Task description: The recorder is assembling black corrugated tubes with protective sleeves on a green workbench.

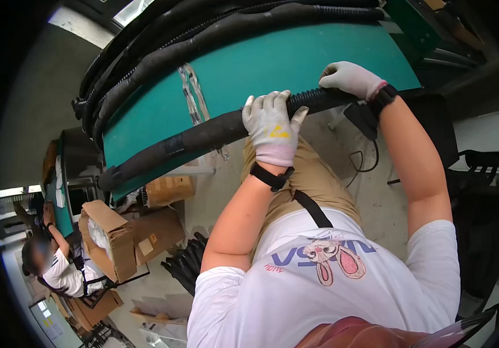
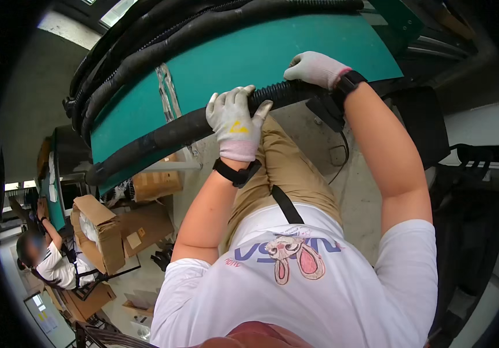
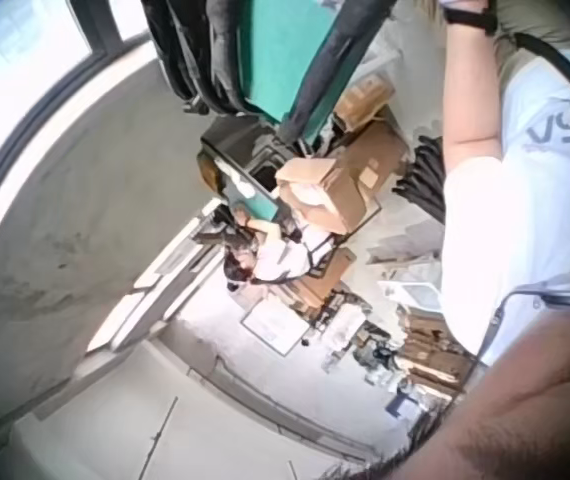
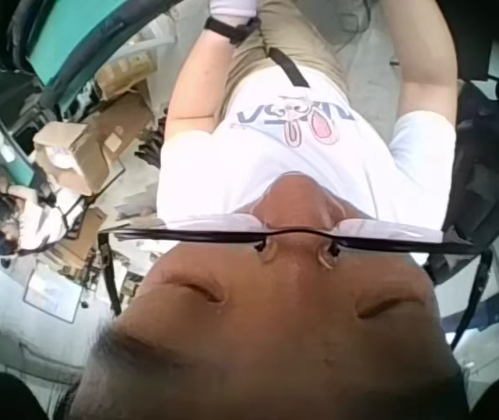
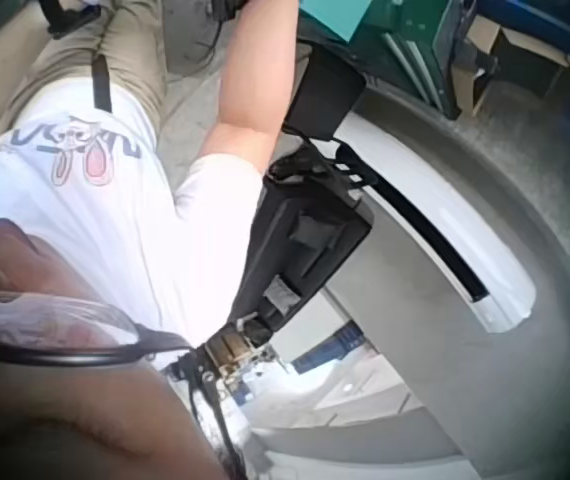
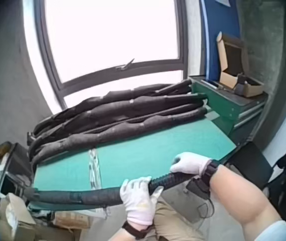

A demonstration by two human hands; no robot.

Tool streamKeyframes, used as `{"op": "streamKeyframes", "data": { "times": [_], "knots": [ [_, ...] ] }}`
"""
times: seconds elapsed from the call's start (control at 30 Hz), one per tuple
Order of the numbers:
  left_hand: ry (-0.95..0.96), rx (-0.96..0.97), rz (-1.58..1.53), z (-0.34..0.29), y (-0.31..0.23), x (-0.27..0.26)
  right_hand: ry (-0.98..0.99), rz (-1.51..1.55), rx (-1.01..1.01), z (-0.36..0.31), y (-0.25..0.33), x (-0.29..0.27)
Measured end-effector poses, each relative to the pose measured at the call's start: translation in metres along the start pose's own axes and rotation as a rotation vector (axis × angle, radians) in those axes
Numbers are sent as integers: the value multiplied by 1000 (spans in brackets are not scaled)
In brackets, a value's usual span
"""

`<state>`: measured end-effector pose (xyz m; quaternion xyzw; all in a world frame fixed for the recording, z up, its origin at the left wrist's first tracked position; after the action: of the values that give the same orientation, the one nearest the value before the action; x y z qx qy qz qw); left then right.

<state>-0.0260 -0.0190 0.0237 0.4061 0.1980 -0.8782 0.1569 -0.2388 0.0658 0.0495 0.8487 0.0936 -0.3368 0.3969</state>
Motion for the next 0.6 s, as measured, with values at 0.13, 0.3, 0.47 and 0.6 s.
{"op": "streamKeyframes", "data": {
  "times": [0.13,0.3,0.47,0.6],
  "knots": [
    [19,-16,6,3,3,4,-168,24,-339,-37,-5,15],
    [24,-6,3,-2,1,3,-413,-128,-459,-60,-7,35],
    [-7,10,-17,-4,3,3,-547,-165,-434,-58,1,44],
    [-26,7,-2,-5,1,3,-561,-71,-345,-52,5,38]
  ]
}}
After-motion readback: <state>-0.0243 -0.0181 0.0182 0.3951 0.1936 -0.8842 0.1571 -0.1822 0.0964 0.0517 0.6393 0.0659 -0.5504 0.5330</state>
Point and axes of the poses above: each hand's wrist, its own z-axis towards the middle knuckle, its own x-axis out of the palm, y = z × x, the point moved 4 cm from there along z, towards the middle knuckle, and after that the axes turned 9 degrees about z, right-handed, at the moved point
